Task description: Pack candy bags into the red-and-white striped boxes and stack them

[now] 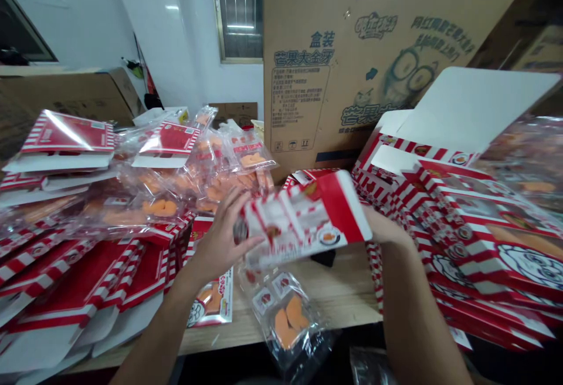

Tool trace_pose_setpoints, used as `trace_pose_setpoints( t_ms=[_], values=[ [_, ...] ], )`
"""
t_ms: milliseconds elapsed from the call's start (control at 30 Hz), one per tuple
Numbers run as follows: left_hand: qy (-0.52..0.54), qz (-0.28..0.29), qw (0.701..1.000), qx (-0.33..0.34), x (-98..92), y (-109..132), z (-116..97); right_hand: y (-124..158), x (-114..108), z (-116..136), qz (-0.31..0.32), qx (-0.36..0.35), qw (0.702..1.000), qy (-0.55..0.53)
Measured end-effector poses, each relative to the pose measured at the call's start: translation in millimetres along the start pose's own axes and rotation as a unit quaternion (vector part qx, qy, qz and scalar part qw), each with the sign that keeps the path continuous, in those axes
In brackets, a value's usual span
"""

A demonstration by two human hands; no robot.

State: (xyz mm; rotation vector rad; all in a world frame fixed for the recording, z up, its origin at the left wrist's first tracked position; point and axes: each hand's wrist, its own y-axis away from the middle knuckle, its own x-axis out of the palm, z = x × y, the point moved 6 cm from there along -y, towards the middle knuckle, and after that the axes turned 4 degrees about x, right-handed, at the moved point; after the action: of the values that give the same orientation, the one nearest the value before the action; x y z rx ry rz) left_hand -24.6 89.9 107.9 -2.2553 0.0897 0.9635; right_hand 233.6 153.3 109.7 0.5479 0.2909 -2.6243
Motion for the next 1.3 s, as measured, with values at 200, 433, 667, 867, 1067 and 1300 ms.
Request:
trace_pose_setpoints(
  t_ms=[200, 433, 667, 867, 1067, 1300],
  values=[
    [0.245, 0.145, 0.944, -0.168, 27.3, 7.2, -9.4, -4.5, 85.6, -22.4, 0.176, 0.114, 0.977, -0.034],
    [0.275, -0.388, 0.814, -0.334, -42.3, 52.6, 82.5, 32.8, 153.1, -119.2, 0.022, 0.266, 0.96, 0.087],
    [0.2, -0.495, 0.773, -0.343, -65.8, 72.0, 112.8, 57.2, 176.7, -145.6, -0.028, 0.276, 0.959, 0.06],
    [0.169, -0.531, 0.745, -0.366, -74.5, 86.2, 114.5, 63.2, 125.1, -113.2, -0.179, 0.18, 0.965, -0.063],
    [0.238, -0.434, 0.76, -0.421, -54.6, 86.7, 105.2, 61.8, 68.3, -84.4, -0.34, 0.173, 0.873, -0.304],
    [0.337, -0.198, 0.819, -0.42, 20.1, 80.2, 58.9, 42.8, 37.1, -49.6, -0.534, 0.046, 0.752, -0.384]
  ],
)
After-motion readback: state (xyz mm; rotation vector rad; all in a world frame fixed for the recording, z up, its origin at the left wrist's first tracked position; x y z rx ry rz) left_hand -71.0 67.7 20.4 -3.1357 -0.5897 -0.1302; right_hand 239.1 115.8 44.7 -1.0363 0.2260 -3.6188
